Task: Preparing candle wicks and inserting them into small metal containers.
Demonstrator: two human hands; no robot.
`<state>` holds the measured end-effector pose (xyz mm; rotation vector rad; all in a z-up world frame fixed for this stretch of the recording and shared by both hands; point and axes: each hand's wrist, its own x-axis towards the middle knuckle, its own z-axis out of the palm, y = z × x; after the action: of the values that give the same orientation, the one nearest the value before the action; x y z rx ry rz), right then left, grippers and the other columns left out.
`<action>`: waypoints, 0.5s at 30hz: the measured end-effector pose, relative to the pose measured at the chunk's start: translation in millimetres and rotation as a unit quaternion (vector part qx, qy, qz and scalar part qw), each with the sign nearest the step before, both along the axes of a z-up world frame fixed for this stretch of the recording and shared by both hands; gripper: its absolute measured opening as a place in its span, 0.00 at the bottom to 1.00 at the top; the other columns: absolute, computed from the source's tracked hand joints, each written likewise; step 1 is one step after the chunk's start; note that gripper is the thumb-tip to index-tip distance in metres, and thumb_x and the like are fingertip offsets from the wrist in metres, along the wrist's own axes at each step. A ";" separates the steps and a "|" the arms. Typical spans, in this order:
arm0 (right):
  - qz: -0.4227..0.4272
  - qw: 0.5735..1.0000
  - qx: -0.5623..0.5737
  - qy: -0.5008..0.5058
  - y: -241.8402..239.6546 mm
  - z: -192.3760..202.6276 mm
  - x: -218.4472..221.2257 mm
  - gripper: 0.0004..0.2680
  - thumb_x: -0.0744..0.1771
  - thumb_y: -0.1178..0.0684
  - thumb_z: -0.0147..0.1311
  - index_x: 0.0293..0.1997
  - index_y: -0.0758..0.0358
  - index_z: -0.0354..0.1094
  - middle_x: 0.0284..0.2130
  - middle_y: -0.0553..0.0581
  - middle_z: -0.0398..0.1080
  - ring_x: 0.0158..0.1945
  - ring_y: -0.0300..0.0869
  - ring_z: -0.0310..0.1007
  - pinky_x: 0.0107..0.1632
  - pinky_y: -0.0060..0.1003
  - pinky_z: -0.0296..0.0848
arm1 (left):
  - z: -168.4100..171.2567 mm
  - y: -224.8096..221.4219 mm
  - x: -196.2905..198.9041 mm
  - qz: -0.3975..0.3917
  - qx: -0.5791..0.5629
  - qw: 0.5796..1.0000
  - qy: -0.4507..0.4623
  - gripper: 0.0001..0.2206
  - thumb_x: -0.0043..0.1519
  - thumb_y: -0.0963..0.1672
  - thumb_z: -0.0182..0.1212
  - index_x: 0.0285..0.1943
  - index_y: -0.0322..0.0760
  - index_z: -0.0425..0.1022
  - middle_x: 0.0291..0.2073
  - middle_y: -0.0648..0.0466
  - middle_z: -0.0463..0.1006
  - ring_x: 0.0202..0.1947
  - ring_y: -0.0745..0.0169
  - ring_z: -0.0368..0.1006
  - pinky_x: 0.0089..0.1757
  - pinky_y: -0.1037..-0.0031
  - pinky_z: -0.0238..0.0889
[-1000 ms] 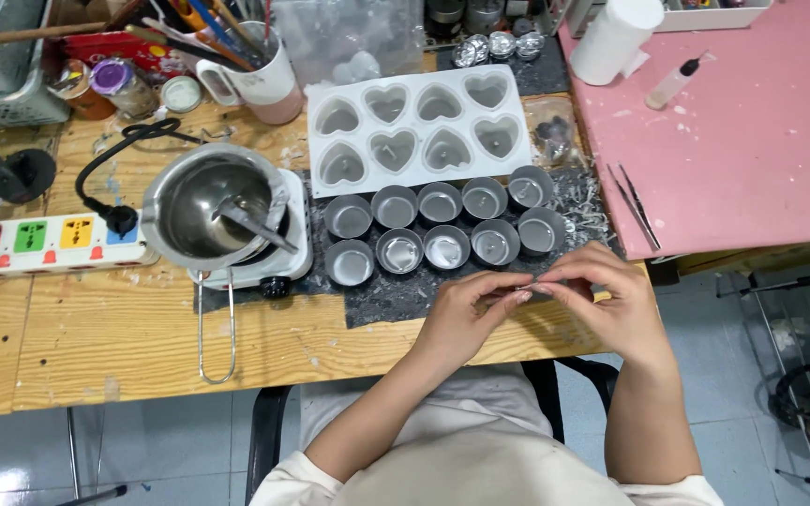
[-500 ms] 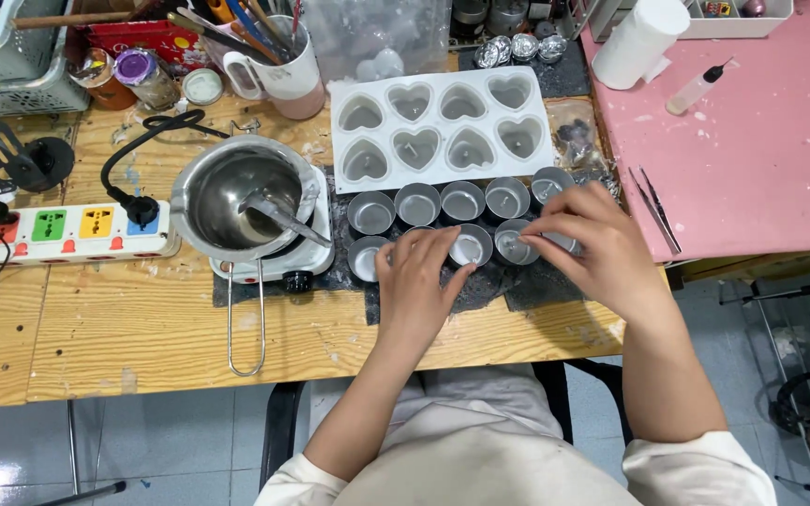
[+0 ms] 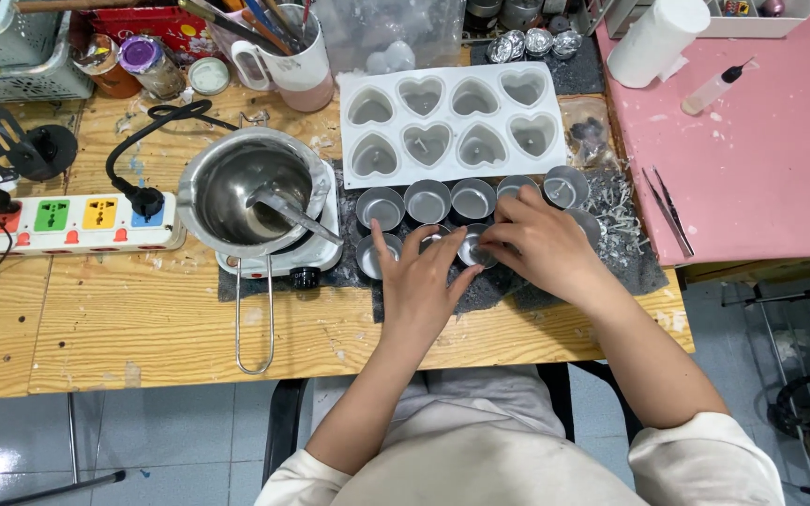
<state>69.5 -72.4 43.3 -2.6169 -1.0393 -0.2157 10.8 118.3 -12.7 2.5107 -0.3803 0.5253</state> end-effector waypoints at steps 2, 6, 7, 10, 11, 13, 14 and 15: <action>-0.003 1.000 0.001 0.003 2.0 1.6 -1.2 0.05 0.61 0.52 0.66 0.34 0.57 0.77 0.34 0.51 0.67 0.43 0.46 0.67 0.38 0.42 0.72 | -3.2 -0.5 1.1 0.000 0.006 1.000 0.005 0.24 0.57 0.52 0.69 0.60 0.39 0.77 0.42 0.57 0.83 0.58 0.55 0.70 0.67 0.31 0.25; -0.005 1.000 -0.004 0.003 2.8 -0.3 -0.5 0.05 0.60 0.52 0.65 0.34 0.57 0.77 0.35 0.51 0.67 0.44 0.46 0.68 0.40 0.42 0.73 | -6.0 -2.2 1.9 0.004 0.019 1.000 0.008 0.24 0.58 0.52 0.69 0.60 0.39 0.77 0.42 0.57 0.83 0.57 0.55 0.70 0.67 0.30 0.24; -0.005 1.000 -0.004 0.003 2.5 -2.0 0.2 0.05 0.60 0.52 0.65 0.34 0.57 0.77 0.35 0.51 0.67 0.44 0.46 0.68 0.40 0.42 0.73 | -6.1 -2.6 1.8 0.004 0.019 1.000 0.009 0.24 0.58 0.52 0.69 0.60 0.39 0.77 0.42 0.57 0.83 0.57 0.55 0.70 0.67 0.30 0.24; 0.000 1.000 -0.012 0.008 2.0 -5.7 2.0 0.05 0.60 0.51 0.65 0.33 0.57 0.77 0.34 0.50 0.67 0.45 0.46 0.68 0.40 0.42 0.73 | -6.7 -3.1 1.9 0.004 0.014 1.000 0.013 0.24 0.58 0.52 0.69 0.60 0.39 0.77 0.42 0.57 0.83 0.56 0.55 0.70 0.67 0.30 0.24; 0.002 1.000 -0.011 0.001 2.0 -6.1 2.2 0.05 0.60 0.51 0.65 0.33 0.57 0.77 0.35 0.50 0.67 0.45 0.46 0.68 0.41 0.42 0.73 | -7.3 -3.2 2.1 0.004 0.013 1.000 0.013 0.24 0.58 0.52 0.69 0.60 0.39 0.77 0.42 0.57 0.83 0.56 0.56 0.70 0.67 0.30 0.24; 0.002 1.000 -0.009 -0.004 2.0 -6.8 2.0 0.05 0.60 0.51 0.65 0.33 0.57 0.77 0.35 0.50 0.67 0.45 0.46 0.68 0.41 0.42 0.73 | -7.8 -3.5 1.8 0.003 0.013 1.000 0.012 0.25 0.58 0.52 0.69 0.60 0.38 0.77 0.42 0.57 0.83 0.56 0.56 0.70 0.67 0.30 0.24; 0.002 1.000 -0.012 -0.006 2.1 -6.9 2.1 0.05 0.60 0.51 0.65 0.33 0.57 0.77 0.35 0.50 0.67 0.45 0.46 0.68 0.41 0.42 0.73 | -7.5 -3.6 1.7 0.003 0.010 1.000 0.011 0.25 0.57 0.52 0.69 0.60 0.38 0.77 0.42 0.57 0.82 0.57 0.55 0.70 0.67 0.30 0.24; 0.002 1.000 -0.014 -0.007 2.2 -6.9 2.2 0.05 0.60 0.51 0.65 0.33 0.58 0.77 0.35 0.50 0.67 0.45 0.47 0.68 0.41 0.42 0.73 | -7.2 -3.8 1.6 0.004 0.007 1.000 0.010 0.25 0.57 0.52 0.69 0.60 0.38 0.77 0.43 0.56 0.82 0.57 0.55 0.70 0.67 0.30 0.24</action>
<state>71.7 -70.2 36.4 -2.6413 -1.0602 -0.2199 12.4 114.5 -20.0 2.5306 -0.3688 0.5020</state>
